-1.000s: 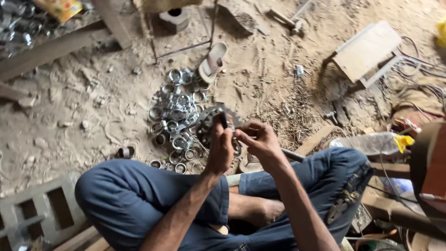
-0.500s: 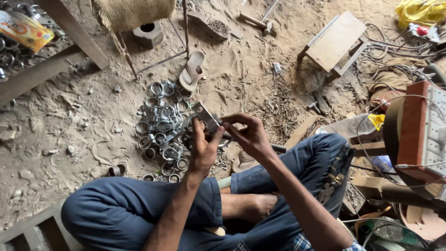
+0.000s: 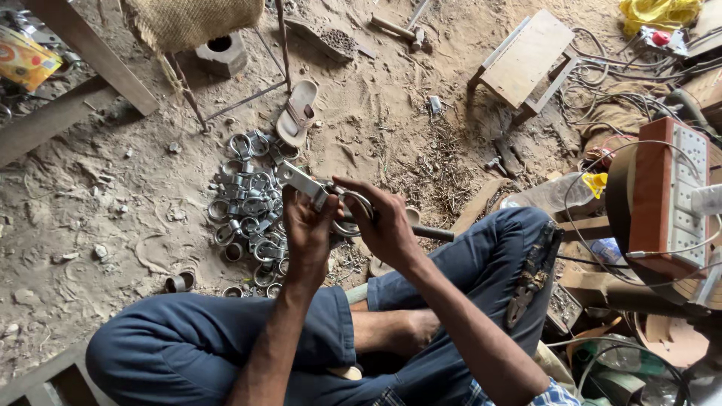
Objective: The person sits on the ground and assembles metal parts by hand. They pick up a metal ring and a flat metal piece, then fit them onto a gear attached to a rod. The person repeats this process, handling multiple metal rings and flat pieces.
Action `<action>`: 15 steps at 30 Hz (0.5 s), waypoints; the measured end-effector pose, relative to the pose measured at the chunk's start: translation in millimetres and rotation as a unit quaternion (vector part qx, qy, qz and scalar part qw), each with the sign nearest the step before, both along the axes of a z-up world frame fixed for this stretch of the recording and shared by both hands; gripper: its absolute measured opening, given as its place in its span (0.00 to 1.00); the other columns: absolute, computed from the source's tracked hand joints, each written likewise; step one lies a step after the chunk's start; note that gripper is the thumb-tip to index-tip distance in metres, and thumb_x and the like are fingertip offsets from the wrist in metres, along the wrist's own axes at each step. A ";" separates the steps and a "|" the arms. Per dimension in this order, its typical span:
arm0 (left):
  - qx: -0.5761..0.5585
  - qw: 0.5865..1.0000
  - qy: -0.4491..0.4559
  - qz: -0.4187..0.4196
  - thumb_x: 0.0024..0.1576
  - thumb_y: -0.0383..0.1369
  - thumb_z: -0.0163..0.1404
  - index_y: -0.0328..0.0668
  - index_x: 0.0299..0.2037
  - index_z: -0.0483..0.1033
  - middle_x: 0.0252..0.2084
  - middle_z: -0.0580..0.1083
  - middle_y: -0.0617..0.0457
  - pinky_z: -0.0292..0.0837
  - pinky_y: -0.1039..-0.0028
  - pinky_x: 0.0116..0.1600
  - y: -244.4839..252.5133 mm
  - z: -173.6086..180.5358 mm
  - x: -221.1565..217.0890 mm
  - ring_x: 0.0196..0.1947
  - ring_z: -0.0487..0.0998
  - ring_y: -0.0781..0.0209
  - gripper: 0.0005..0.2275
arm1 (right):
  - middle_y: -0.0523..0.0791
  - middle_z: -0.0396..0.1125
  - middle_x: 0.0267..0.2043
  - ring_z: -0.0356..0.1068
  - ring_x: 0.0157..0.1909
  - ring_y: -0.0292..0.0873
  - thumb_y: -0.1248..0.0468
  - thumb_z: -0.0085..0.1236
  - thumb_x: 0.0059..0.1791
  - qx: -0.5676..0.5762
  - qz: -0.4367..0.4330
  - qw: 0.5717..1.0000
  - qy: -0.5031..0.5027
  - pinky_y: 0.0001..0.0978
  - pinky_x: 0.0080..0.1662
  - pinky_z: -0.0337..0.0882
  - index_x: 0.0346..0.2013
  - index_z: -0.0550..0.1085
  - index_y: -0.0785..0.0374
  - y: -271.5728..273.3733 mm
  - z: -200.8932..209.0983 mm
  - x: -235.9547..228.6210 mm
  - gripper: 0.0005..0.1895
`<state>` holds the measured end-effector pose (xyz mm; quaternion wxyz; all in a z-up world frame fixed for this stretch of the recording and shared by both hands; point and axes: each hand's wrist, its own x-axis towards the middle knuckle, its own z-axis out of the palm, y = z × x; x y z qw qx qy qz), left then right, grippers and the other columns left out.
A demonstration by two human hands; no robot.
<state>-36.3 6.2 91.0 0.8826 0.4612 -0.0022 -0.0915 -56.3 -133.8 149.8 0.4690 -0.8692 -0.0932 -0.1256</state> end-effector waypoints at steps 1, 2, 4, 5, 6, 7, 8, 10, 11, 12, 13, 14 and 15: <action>-0.024 1.000 -0.002 0.005 0.61 0.28 0.54 0.40 0.63 0.60 0.41 0.75 0.55 0.78 0.76 0.40 0.2 4.0 -0.2 0.37 0.79 0.66 0.22 | 0.44 0.70 0.25 0.62 0.24 0.31 0.65 0.53 0.58 0.013 -0.014 1.000 -0.012 0.29 0.29 0.61 0.60 0.75 0.61 2.7 -1.1 -1.9 0.16; -0.049 0.999 -0.004 0.010 0.61 0.27 0.53 0.40 0.64 0.60 0.45 0.76 0.55 0.79 0.77 0.46 1.7 7.5 -0.9 0.41 0.80 0.66 0.22 | 0.44 0.71 0.28 0.63 0.25 0.31 0.65 0.53 0.58 0.025 -0.028 0.999 -0.024 0.28 0.29 0.62 0.60 0.75 0.61 5.9 -2.5 -3.8 0.15; -0.071 0.997 -0.002 0.014 0.62 0.24 0.51 0.38 0.65 0.63 0.49 0.77 0.53 0.79 0.77 0.52 0.5 11.1 -0.9 0.45 0.81 0.65 0.21 | 0.44 0.74 0.31 0.64 0.26 0.31 0.66 0.52 0.58 0.033 -0.041 0.998 -0.041 0.28 0.29 0.62 0.59 0.75 0.61 5.9 -4.8 -4.6 0.15; -0.066 0.998 0.001 0.015 0.62 0.23 0.51 0.37 0.65 0.64 0.49 0.78 0.52 0.79 0.76 0.52 2.7 11.1 -0.9 0.45 0.81 0.64 0.21 | 0.44 0.75 0.32 0.62 0.25 0.32 0.66 0.52 0.58 0.031 -0.037 0.998 -0.047 0.28 0.29 0.61 0.59 0.75 0.61 5.3 -6.8 -3.4 0.15; -0.060 0.998 0.003 0.015 0.62 0.23 0.51 0.35 0.65 0.66 0.50 0.78 0.51 0.79 0.76 0.52 4.2 9.8 -0.8 0.46 0.81 0.63 0.20 | 0.44 0.76 0.32 0.61 0.25 0.32 0.67 0.51 0.58 0.029 -0.034 0.998 -0.052 0.28 0.28 0.60 0.60 0.75 0.61 4.0 -9.0 -2.6 0.15; -0.072 0.997 0.010 0.010 0.62 0.23 0.52 0.35 0.63 0.67 0.48 0.78 0.51 0.79 0.75 0.52 5.0 7.3 -0.5 0.45 0.82 0.63 0.18 | 0.44 0.75 0.31 0.61 0.25 0.32 0.67 0.51 0.58 0.015 -0.036 0.998 -0.052 0.29 0.29 0.59 0.60 0.75 0.61 3.0 -11.5 -2.4 0.15; -0.083 0.996 0.016 0.005 0.63 0.24 0.52 0.35 0.62 0.69 0.46 0.78 0.51 0.79 0.75 0.52 5.0 3.7 -0.1 0.44 0.82 0.62 0.17 | 0.44 0.73 0.29 0.60 0.25 0.32 0.68 0.52 0.58 0.001 -0.038 0.998 -0.051 0.29 0.30 0.59 0.60 0.76 0.60 1.4 -14.2 -2.6 0.15; -0.087 0.996 0.033 -0.009 0.64 0.26 0.52 0.33 0.59 0.70 0.44 0.78 0.50 0.80 0.73 0.52 5.3 -5.5 -1.2 0.44 0.82 0.61 0.14 | 0.44 0.74 0.29 0.60 0.25 0.33 0.68 0.51 0.58 -0.014 -0.036 0.999 -0.036 0.30 0.30 0.59 0.60 0.77 0.60 -4.2 -19.6 -3.4 0.16; -0.079 0.996 0.042 -0.019 0.65 0.27 0.52 0.32 0.57 0.70 0.43 0.78 0.49 0.80 0.73 0.52 5.8 -9.5 -1.3 0.45 0.83 0.61 0.12 | 0.44 0.76 0.29 0.61 0.24 0.34 0.69 0.51 0.57 -0.013 -0.032 0.999 -0.024 0.31 0.29 0.59 0.59 0.77 0.60 -5.9 -21.9 -2.0 0.16; -0.071 0.996 0.051 -0.028 0.66 0.28 0.53 0.31 0.55 0.70 0.42 0.78 0.49 0.80 0.72 0.52 5.6 -12.7 -1.8 0.45 0.83 0.60 0.11 | 0.45 0.77 0.30 0.61 0.23 0.35 0.69 0.51 0.56 -0.012 -0.027 0.999 -0.012 0.32 0.28 0.60 0.59 0.77 0.60 -7.2 -23.9 -1.0 0.16; -0.055 0.996 0.062 -0.025 0.64 0.29 0.53 0.35 0.55 0.69 0.41 0.78 0.50 0.79 0.73 0.48 4.7 -15.3 -2.7 0.42 0.82 0.61 0.12 | 0.46 0.78 0.34 0.67 0.29 0.35 0.69 0.49 0.57 0.040 -0.005 0.999 -0.001 0.32 0.33 0.67 0.60 0.75 0.60 -6.1 -26.4 -0.7 0.17; -0.038 0.996 0.072 -0.021 0.63 0.30 0.54 0.40 0.55 0.67 0.39 0.77 0.51 0.78 0.73 0.44 4.5 -17.4 -4.3 0.39 0.81 0.63 0.14 | 0.47 0.78 0.38 0.73 0.36 0.36 0.68 0.46 0.57 0.091 0.018 0.996 0.009 0.31 0.38 0.74 0.61 0.74 0.60 -2.3 -28.6 -1.4 0.18; -0.023 0.996 0.085 -0.018 0.61 0.32 0.54 0.45 0.56 0.65 0.38 0.77 0.53 0.77 0.73 0.41 2.9 -19.4 -7.2 0.36 0.80 0.64 0.15 | 0.48 0.78 0.41 0.79 0.42 0.37 0.68 0.44 0.58 0.141 0.040 0.989 0.021 0.31 0.42 0.81 0.62 0.73 0.59 -1.6 -28.3 -3.9 0.18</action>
